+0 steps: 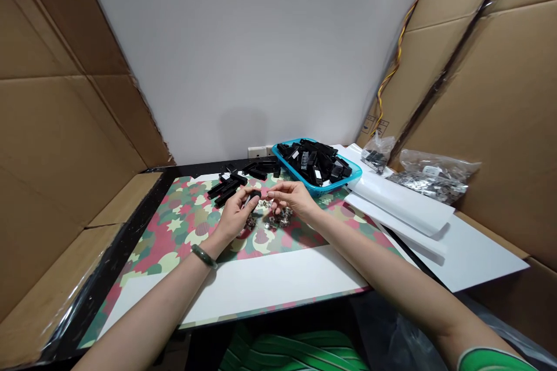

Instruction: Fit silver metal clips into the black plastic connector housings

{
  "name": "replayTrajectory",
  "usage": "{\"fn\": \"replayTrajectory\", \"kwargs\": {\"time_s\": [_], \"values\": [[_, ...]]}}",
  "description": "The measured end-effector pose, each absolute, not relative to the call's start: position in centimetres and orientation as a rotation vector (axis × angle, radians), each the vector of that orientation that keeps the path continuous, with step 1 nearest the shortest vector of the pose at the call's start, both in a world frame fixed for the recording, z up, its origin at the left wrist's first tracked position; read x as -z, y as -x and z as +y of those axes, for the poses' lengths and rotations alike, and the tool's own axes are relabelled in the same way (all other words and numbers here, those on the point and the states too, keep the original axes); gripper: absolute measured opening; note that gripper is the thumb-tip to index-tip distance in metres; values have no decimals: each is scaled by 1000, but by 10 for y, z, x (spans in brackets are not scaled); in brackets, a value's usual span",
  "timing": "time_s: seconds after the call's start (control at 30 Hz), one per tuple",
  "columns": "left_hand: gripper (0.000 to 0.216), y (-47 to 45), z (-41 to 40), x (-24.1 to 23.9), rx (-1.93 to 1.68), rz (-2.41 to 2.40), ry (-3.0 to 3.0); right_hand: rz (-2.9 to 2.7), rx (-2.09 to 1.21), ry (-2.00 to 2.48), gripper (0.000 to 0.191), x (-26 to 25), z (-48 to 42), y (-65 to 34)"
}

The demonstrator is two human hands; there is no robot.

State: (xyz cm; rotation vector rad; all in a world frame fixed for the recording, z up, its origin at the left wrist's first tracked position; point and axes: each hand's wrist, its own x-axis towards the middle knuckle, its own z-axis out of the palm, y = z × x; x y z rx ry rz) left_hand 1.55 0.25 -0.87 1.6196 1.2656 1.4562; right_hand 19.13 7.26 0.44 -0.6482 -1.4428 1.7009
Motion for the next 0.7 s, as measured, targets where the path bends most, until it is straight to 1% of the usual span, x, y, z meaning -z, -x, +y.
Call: {"fn": "replayTrajectory", "kwargs": {"time_s": [0.23, 0.43, 0.57, 0.7], "values": [[24, -16, 0, 5, -1520, 1357, -1643, -1641, -1328, 589, 24, 4, 66, -186], [27, -20, -1, 5, -1459, 1288, -1550, -1842, -774, 528, 8, 5, 59, -187], [28, -20, 0, 9, -1477, 1295, -1514, -1921, -578, 438, 8, -1, 55, -190], [30, -19, 1, 11, -1491, 1302, -1479, -1968, -517, 416, 11, -3, 56, -193]]}}
